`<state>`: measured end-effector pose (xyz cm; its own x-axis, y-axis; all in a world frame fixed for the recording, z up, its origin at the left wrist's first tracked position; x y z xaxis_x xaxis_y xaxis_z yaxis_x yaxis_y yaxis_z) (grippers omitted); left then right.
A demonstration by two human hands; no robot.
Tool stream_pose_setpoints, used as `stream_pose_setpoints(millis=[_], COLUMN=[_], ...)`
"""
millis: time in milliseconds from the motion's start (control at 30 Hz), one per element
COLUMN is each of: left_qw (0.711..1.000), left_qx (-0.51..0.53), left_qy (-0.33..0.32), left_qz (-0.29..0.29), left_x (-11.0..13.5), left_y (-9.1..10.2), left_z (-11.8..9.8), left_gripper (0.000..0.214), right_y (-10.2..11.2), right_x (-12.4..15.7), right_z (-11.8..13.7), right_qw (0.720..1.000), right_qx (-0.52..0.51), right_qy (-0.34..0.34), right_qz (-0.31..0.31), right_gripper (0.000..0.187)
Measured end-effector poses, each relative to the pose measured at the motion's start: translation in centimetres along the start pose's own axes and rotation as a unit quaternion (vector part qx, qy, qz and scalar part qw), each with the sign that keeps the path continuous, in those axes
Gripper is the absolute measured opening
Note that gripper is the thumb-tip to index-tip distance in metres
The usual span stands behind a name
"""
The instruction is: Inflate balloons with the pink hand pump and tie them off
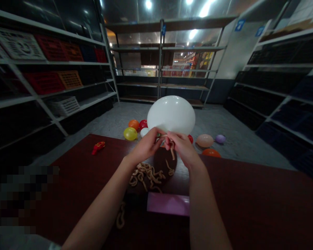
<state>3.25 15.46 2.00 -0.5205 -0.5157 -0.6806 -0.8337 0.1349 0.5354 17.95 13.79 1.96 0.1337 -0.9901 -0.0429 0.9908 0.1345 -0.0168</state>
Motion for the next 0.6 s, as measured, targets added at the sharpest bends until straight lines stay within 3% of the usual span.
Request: stream_pose_setpoints(millis=[133,300,467,600], left_qw=[0.998,0.982,0.921,0.866], left_qx=[-0.033,0.076,0.281,0.399], left_qy=[0.043,0.106,0.144,0.178], left_qz=[-0.011,-0.138,-0.227,-0.242], left_x=[0.0,0.1,-0.1,-0.2], left_y=[-0.2,0.1,-0.1,-0.8], left_z=[0.5,1.4,2.5,3.0], left_gripper=[0.012,0.016,0.028,0.034], right_y=[0.2,-0.5,-0.6,-0.3], right_x=[-0.1,-0.1,-0.5,-0.8], right_z=[-0.5,-0.5,-0.5,-0.6], right_qw=[1.0,0.999,0.998,0.989], right_qx=[-0.016,-0.018,0.04,0.131], right_qy=[0.006,0.005,0.032,0.067], right_qz=[0.008,0.036,0.035,0.013], right_gripper=[0.044,0.025,0.033,0.015])
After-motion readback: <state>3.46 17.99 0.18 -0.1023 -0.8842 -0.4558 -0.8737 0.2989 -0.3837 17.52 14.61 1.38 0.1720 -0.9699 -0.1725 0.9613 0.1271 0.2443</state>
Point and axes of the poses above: each hand's wrist, its own x-axis away from the middle knuckle, its own y-axis out of the back of the hand, z = x × y, the point moved 4 cm from there along -x, towards the middle knuckle, and after that the axes turned 6 degrees about -y, right-handed, at the moved point
